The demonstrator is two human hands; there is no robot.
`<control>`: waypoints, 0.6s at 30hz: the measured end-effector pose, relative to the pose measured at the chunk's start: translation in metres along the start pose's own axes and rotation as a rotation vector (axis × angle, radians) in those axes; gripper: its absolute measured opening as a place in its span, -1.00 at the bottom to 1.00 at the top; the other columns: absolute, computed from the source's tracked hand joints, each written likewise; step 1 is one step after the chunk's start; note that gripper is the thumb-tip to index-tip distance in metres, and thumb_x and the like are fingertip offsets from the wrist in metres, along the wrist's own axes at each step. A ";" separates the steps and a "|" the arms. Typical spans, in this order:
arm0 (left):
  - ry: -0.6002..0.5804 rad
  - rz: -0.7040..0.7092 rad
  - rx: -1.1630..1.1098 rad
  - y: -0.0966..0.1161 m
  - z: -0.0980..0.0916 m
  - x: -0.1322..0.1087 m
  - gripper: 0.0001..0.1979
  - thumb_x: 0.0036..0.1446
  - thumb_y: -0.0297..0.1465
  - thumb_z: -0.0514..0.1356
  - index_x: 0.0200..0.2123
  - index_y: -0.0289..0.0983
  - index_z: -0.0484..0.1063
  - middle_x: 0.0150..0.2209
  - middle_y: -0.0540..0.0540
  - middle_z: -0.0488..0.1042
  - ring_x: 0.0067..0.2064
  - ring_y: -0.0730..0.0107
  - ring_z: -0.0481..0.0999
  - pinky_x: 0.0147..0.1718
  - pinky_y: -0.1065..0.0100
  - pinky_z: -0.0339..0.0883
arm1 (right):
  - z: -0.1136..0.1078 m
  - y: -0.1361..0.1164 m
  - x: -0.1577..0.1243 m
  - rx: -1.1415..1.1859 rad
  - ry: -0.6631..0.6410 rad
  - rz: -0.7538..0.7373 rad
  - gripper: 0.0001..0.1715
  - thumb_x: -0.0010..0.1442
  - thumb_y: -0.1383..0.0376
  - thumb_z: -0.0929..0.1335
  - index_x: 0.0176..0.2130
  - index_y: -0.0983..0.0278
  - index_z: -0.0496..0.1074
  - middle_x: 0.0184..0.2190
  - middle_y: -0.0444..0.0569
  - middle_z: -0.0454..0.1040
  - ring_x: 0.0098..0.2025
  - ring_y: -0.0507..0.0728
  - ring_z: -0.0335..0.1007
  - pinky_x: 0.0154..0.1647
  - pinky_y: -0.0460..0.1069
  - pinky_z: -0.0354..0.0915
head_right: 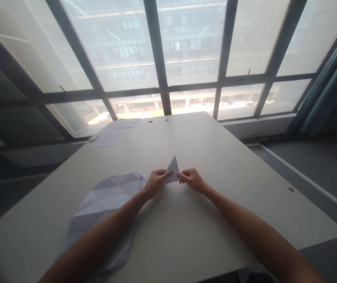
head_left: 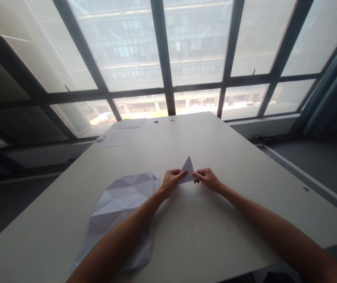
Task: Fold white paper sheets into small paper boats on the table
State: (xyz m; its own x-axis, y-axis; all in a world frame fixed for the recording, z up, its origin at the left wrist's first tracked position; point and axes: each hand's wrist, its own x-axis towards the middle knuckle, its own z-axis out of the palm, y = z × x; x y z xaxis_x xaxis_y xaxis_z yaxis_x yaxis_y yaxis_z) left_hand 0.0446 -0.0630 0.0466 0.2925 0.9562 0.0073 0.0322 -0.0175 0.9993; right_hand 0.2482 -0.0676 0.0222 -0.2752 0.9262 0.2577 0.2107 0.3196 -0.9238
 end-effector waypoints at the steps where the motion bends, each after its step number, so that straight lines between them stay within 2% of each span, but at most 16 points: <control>1: -0.006 -0.002 -0.005 0.000 0.000 0.000 -0.54 -0.03 -0.05 0.33 -0.40 -0.41 0.55 -0.48 -0.09 0.50 -0.49 0.44 0.39 -0.53 0.46 0.13 | 0.002 0.001 -0.001 -0.026 -0.015 -0.004 -0.44 0.17 -0.06 0.33 -0.58 0.31 0.49 -0.65 -0.09 0.41 -0.57 0.03 0.25 -0.52 -0.09 0.12; 3: -0.051 -0.006 0.027 0.002 0.000 -0.001 -0.53 -0.02 -0.04 0.33 -0.37 -0.40 0.56 -0.46 -0.12 0.53 -0.48 0.42 0.43 -0.53 0.46 0.14 | 0.004 0.002 -0.001 -0.047 -0.004 -0.010 -0.48 0.19 0.00 0.33 -0.57 0.31 0.49 -0.66 -0.11 0.39 -0.58 0.01 0.22 -0.52 -0.09 0.10; 7: -0.172 -0.028 0.122 0.003 -0.001 0.000 -0.52 0.00 -0.03 0.31 -0.33 -0.40 0.57 -0.39 -0.20 0.59 -0.45 0.38 0.51 -0.53 0.46 0.16 | 0.001 0.004 0.000 -0.050 0.100 -0.014 -0.51 0.22 0.05 0.31 -0.57 0.32 0.44 -0.68 -0.15 0.30 -0.60 -0.01 0.12 -0.55 -0.10 0.03; 12: -0.208 -0.108 0.072 -0.003 -0.005 0.005 -0.51 0.06 -0.02 0.27 -0.29 -0.40 0.55 -0.30 -0.28 0.61 -0.39 0.33 0.58 -0.48 0.46 0.21 | 0.000 0.007 0.003 -0.041 0.263 -0.012 -0.53 0.24 0.06 0.28 -0.56 0.29 0.32 -0.68 -0.20 0.22 -0.61 -0.02 0.05 -0.57 -0.09 -0.02; 15: -0.236 -0.150 0.038 -0.005 -0.007 0.007 -0.48 0.09 0.01 0.24 -0.25 -0.40 0.54 -0.32 -0.28 0.61 -0.39 0.30 0.60 -0.48 0.45 0.21 | 0.001 0.009 0.004 -0.042 0.355 -0.002 -0.55 0.25 0.04 0.27 -0.54 0.27 0.27 -0.67 -0.18 0.24 -0.61 -0.01 0.08 -0.58 -0.08 -0.01; 18: -0.254 -0.148 0.017 -0.007 -0.008 0.007 -0.46 0.09 0.03 0.22 -0.29 -0.40 0.54 -0.37 -0.27 0.60 -0.42 0.30 0.59 -0.49 0.44 0.20 | 0.000 0.013 0.005 -0.038 0.417 0.006 -0.56 0.25 0.03 0.26 -0.52 0.26 0.26 -0.66 -0.18 0.24 -0.60 0.00 0.10 -0.59 -0.08 0.01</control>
State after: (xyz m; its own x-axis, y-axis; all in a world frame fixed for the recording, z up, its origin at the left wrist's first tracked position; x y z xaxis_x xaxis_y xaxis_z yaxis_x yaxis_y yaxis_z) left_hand 0.0384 -0.0536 0.0398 0.5136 0.8449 -0.1495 0.1079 0.1093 0.9881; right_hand 0.2493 -0.0582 0.0112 0.1278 0.9272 0.3520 0.2473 0.3139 -0.9167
